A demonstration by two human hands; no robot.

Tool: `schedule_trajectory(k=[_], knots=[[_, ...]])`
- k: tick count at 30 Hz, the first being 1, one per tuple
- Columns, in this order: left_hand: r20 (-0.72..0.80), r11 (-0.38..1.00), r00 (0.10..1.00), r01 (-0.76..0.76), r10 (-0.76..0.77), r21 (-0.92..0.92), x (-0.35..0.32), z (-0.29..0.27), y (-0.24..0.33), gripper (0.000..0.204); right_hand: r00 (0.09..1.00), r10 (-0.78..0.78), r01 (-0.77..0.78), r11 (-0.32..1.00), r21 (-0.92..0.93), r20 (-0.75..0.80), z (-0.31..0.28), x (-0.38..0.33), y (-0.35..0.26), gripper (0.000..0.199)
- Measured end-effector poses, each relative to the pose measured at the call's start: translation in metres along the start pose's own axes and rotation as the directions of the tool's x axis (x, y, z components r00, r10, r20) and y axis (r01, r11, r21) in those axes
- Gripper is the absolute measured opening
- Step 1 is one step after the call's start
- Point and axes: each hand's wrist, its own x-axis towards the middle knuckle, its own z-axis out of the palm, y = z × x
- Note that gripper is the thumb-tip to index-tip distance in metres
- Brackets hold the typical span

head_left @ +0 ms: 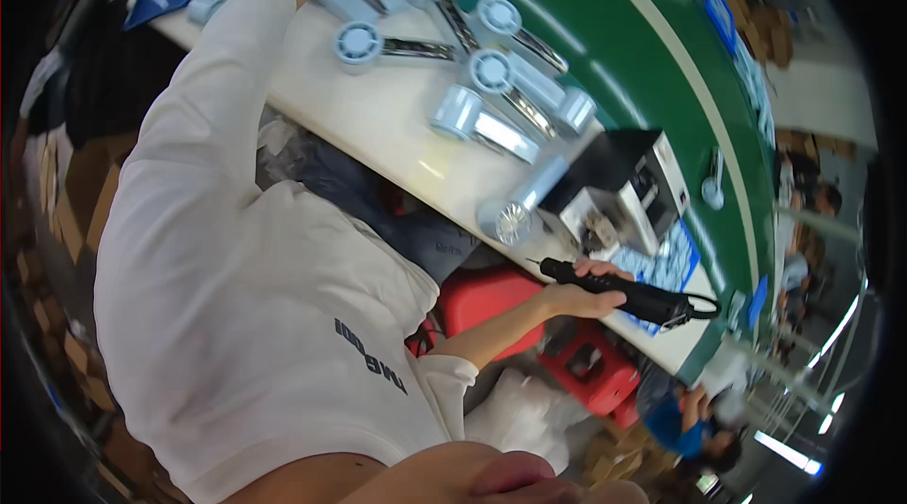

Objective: The recorder is using an electric screwdriver to assemble small portable electric fans at a factory workstation.

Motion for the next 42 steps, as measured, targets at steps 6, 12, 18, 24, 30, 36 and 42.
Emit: schedule_trajectory(k=[6,12,18,24,30,36,42], knots=[[-0.165,0.994,0.984,0.042,-0.059,-0.104,0.026,0.024,-0.034,0.051,0.996,-0.052,0.002,0.828,-0.560,-0.073,-0.052,0.035,-0.035,0.016],[-0.392,0.876,0.883,-0.386,0.258,-0.291,-0.030,-0.064,0.049,0.067,0.975,0.096,0.141,0.436,-0.889,0.201,-0.096,0.094,-0.030,0.024],[-0.295,0.659,0.890,-0.457,0.349,-0.598,-0.221,-0.169,0.146,0.039,0.872,0.278,0.366,0.175,-0.914,0.402,-0.086,0.116,-0.008,0.039],[-0.626,0.318,0.744,-0.667,0.234,-0.673,-0.372,-0.063,0.208,0.046,0.920,0.067,0.358,0.258,-0.897,0.386,-0.097,0.111,-0.004,0.035],[-0.359,-0.479,0.636,0.019,0.683,-0.878,-0.435,-0.001,0.265,0.042,0.919,-0.135,0.279,0.887,-0.368,0.371,-0.057,0.050,-0.079,0.011],[-0.309,-0.285,0.614,-0.140,0.726,-0.948,-0.461,0.012,0.294,0.044,0.640,-0.441,0.511,0.856,0.080,0.629,-0.018,-0.042,-0.103,0.018],[-0.366,-0.181,0.543,-0.364,0.756,-0.914,-0.463,0.010,0.280,0.052,0.467,-0.285,0.687,0.713,-0.141,0.837,-0.022,-0.052,-0.125,0.021]])
